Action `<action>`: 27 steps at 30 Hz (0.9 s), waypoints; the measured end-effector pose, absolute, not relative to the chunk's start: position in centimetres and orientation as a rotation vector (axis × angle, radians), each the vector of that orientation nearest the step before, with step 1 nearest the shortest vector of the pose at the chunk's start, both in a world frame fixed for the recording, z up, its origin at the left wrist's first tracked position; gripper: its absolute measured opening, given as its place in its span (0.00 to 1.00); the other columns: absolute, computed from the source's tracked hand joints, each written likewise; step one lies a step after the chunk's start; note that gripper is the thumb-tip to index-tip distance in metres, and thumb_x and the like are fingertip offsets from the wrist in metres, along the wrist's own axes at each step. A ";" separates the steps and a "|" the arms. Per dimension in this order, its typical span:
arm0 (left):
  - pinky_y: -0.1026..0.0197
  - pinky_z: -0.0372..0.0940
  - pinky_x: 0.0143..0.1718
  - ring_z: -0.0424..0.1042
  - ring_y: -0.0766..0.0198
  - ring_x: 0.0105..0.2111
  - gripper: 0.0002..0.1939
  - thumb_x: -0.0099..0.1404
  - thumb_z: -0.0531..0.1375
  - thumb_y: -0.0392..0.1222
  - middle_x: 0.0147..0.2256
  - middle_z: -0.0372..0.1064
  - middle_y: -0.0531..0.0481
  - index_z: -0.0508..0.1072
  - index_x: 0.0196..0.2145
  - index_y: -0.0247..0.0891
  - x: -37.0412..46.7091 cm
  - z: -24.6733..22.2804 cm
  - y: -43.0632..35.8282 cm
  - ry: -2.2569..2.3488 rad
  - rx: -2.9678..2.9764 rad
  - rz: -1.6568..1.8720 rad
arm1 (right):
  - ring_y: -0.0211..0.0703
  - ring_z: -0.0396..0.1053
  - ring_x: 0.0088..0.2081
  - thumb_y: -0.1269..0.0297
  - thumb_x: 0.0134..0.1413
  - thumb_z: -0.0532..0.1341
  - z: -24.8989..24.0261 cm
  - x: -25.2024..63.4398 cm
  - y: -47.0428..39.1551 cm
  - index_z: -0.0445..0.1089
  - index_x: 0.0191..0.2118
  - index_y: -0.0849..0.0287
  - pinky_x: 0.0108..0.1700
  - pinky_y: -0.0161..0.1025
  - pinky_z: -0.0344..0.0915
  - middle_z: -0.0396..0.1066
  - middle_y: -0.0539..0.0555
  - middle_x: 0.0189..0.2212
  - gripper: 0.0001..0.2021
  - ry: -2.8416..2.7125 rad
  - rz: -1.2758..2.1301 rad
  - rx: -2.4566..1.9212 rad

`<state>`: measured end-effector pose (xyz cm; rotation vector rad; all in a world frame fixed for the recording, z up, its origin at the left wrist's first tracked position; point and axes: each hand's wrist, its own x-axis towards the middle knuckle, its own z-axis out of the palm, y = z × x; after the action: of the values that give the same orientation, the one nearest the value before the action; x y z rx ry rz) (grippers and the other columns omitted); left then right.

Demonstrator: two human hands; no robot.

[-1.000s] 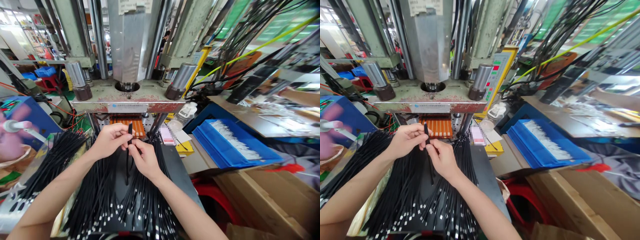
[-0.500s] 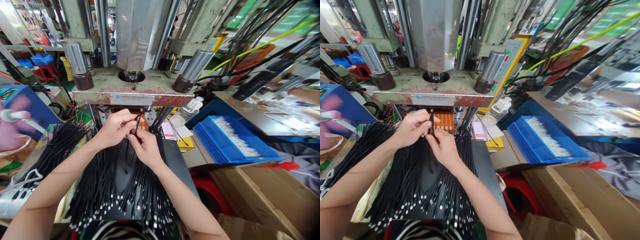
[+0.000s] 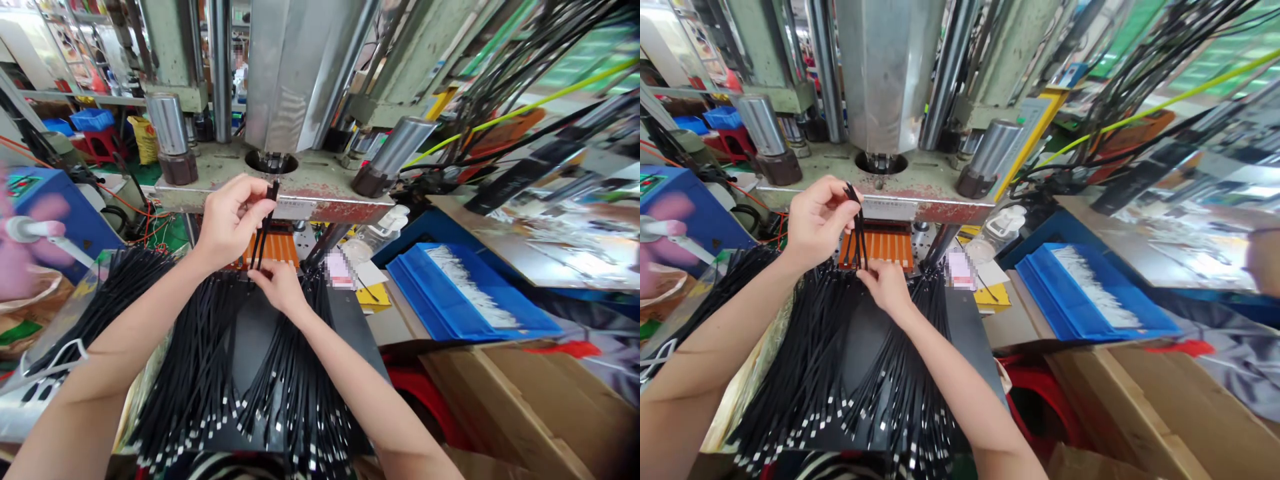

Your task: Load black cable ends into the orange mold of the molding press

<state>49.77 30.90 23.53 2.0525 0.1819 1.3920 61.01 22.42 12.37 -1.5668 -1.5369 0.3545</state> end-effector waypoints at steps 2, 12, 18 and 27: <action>0.69 0.65 0.26 0.68 0.71 0.27 0.03 0.64 0.59 0.39 0.32 0.66 0.51 0.71 0.34 0.37 49.7 23.4 31.3 0.110 2.164 1.406 | 0.36 0.60 0.21 0.62 0.54 0.62 12.0 62.5 25.2 0.71 0.25 0.61 0.28 0.32 0.54 0.64 0.46 0.17 0.11 -1.442 0.360 -1.566; 0.51 0.65 0.53 0.73 0.60 0.46 0.09 0.68 0.54 0.36 0.43 0.74 0.45 0.73 0.42 0.36 46.7 11.3 33.9 0.218 2.933 0.845 | 0.34 0.68 0.23 0.67 0.52 0.62 11.4 65.6 32.0 0.73 0.26 0.62 0.28 0.29 0.60 0.71 0.48 0.21 0.06 -1.288 0.643 -1.570; 0.53 0.63 0.56 0.73 0.59 0.47 0.13 0.68 0.52 0.35 0.46 0.74 0.44 0.74 0.44 0.34 47.4 11.3 33.8 0.370 3.000 0.685 | 0.37 0.73 0.29 0.71 0.52 0.63 11.7 65.4 31.0 0.75 0.32 0.61 0.36 0.30 0.64 0.74 0.49 0.25 0.03 -1.444 0.536 -1.659; 0.42 0.38 0.65 0.54 0.56 0.62 0.26 0.71 0.46 0.50 0.62 0.55 0.41 0.56 0.63 0.37 46.8 13.3 33.3 0.466 3.073 0.215 | 0.44 0.72 0.43 0.70 0.55 0.62 11.9 65.8 32.1 0.77 0.41 0.59 0.49 0.36 0.62 0.76 0.55 0.40 0.09 -1.630 0.209 -1.864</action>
<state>46.76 33.33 13.32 3.0729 0.4656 0.2147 65.83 32.07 11.95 -1.8640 -1.6298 0.2086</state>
